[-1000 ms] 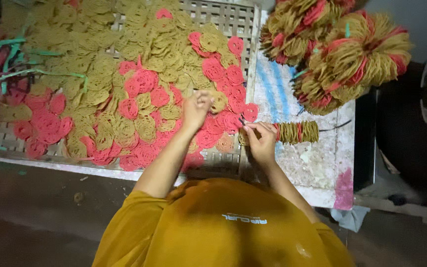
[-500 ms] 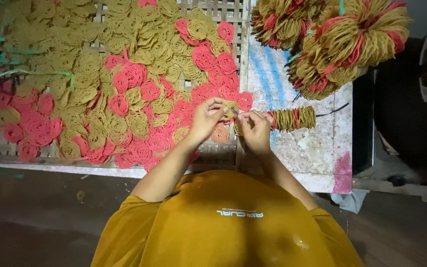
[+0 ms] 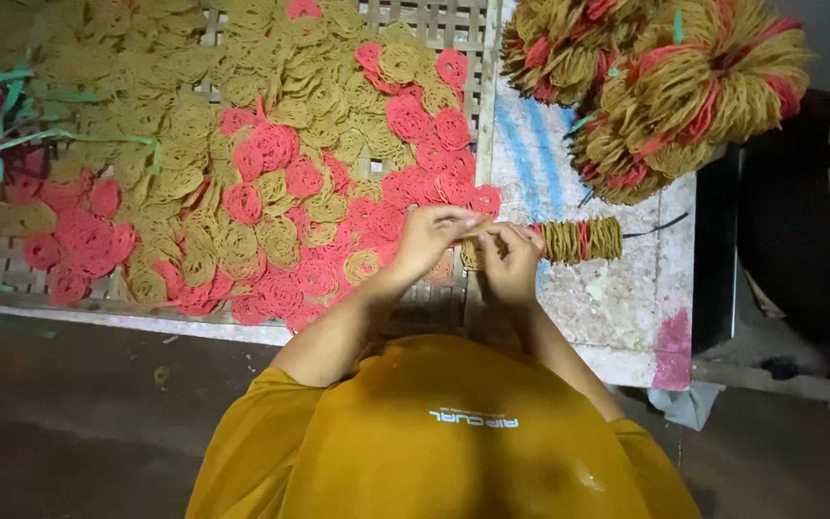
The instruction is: The person threads pre-formed pink and yellow circular coils onto a thin rod, alternating colors to form a long bundle. After filling the rod, the person removes the bundle, ties it with a dark strip, and places it with other finished bundles on the table.
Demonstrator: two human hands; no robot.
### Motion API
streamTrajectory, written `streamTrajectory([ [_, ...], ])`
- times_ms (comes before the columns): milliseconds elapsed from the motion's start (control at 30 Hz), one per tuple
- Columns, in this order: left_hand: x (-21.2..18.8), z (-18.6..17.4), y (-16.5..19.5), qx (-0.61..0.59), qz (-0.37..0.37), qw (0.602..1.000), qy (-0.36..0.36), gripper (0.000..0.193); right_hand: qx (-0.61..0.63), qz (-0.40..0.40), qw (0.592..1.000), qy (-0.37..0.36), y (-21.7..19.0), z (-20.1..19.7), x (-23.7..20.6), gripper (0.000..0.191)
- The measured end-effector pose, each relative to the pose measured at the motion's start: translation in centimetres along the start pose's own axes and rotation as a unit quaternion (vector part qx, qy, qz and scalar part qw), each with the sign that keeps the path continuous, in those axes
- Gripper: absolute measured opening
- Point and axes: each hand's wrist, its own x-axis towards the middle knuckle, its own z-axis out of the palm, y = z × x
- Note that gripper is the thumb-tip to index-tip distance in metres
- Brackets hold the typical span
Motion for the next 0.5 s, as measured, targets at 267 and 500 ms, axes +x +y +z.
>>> streamTrajectory([
  [267,-0.6,1.6,4.6,0.308,0.249,0.918,0.041,0.009,-0.082,-0.086,0.993,0.018,-0.9,-1.2,0.3,0.014],
  [500,5.1,-7.3,6.0,0.504,0.026,0.811,0.297,0.053,0.106,0.012,0.994,-0.013,-1.3,-0.6,0.1,0.011],
])
